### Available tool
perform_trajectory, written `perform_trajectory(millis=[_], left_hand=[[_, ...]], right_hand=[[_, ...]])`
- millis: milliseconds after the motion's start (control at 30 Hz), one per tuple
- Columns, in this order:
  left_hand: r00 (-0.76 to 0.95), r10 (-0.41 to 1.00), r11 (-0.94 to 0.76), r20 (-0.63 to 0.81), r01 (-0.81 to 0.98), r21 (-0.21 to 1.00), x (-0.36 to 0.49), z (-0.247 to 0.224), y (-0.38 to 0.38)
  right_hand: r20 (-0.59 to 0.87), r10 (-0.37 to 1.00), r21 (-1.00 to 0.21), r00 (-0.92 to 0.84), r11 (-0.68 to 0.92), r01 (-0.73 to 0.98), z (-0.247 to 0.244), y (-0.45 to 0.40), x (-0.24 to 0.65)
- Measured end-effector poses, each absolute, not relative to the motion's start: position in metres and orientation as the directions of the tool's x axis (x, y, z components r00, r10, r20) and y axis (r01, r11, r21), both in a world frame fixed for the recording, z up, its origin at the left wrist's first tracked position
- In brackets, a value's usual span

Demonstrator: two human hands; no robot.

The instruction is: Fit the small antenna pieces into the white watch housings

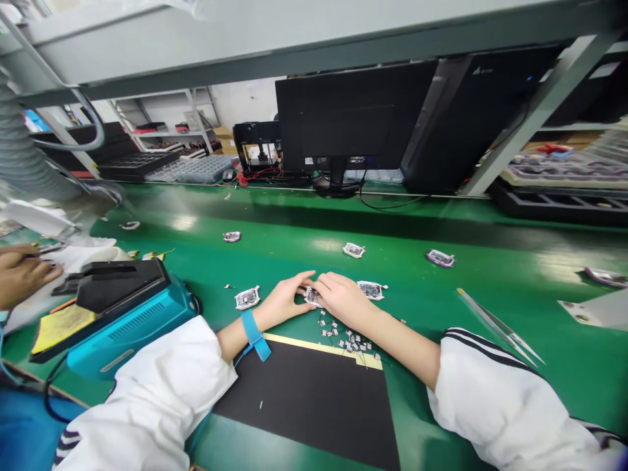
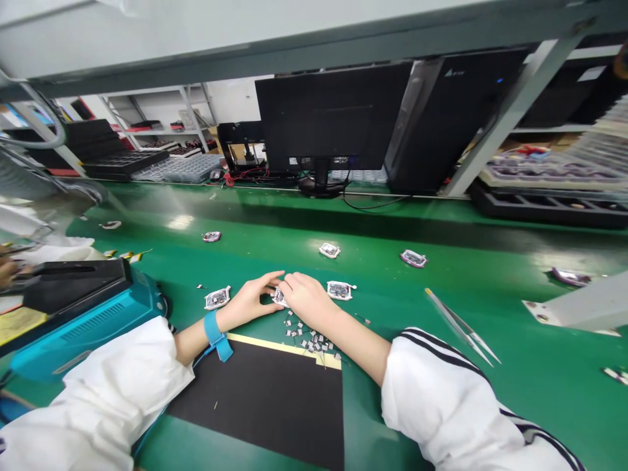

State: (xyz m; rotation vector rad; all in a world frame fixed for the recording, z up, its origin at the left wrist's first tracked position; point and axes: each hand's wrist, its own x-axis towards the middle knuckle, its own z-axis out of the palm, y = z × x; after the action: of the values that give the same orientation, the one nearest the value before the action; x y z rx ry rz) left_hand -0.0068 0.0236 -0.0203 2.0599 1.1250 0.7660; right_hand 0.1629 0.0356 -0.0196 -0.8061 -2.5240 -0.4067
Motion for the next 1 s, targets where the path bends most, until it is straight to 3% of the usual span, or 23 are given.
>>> perform_trajectory(millis=[167, 367, 567, 833, 1000], left_hand=[[0.452, 0.876, -0.376, 0.169, 0.42, 0.826, -0.007, -0.023, 0.024], [0.46, 0.875, -0.355, 0.153, 0.393, 0.848, -0.006, -0.023, 0.025], [0.425, 0.892, -0.333, 0.151, 0.394, 0.857, -0.006, -0.025, 0.024], [0.382, 0.909, -0.331, 0.166, 0.418, 0.846, -0.006, -0.025, 0.022], [0.35, 0.921, -0.306, 0.172, 0.373, 0.876, -0.004, -0.023, 0.021]], right_hand=[[0.543, 0.392, 0.16, -0.743, 0.82, 0.55, -0.025, 0.04, 0.165], [0.582, 0.398, 0.082, -0.709, 0.839, 0.538, -0.029, 0.043, 0.162], [0.579, 0.451, -0.056, -0.68, 0.853, 0.518, -0.034, 0.045, 0.16], [0.561, 0.54, -0.114, -0.627, 0.801, 0.587, -0.024, 0.041, 0.16], [0.575, 0.589, -0.221, -0.567, 0.78, 0.586, -0.023, 0.041, 0.157]])
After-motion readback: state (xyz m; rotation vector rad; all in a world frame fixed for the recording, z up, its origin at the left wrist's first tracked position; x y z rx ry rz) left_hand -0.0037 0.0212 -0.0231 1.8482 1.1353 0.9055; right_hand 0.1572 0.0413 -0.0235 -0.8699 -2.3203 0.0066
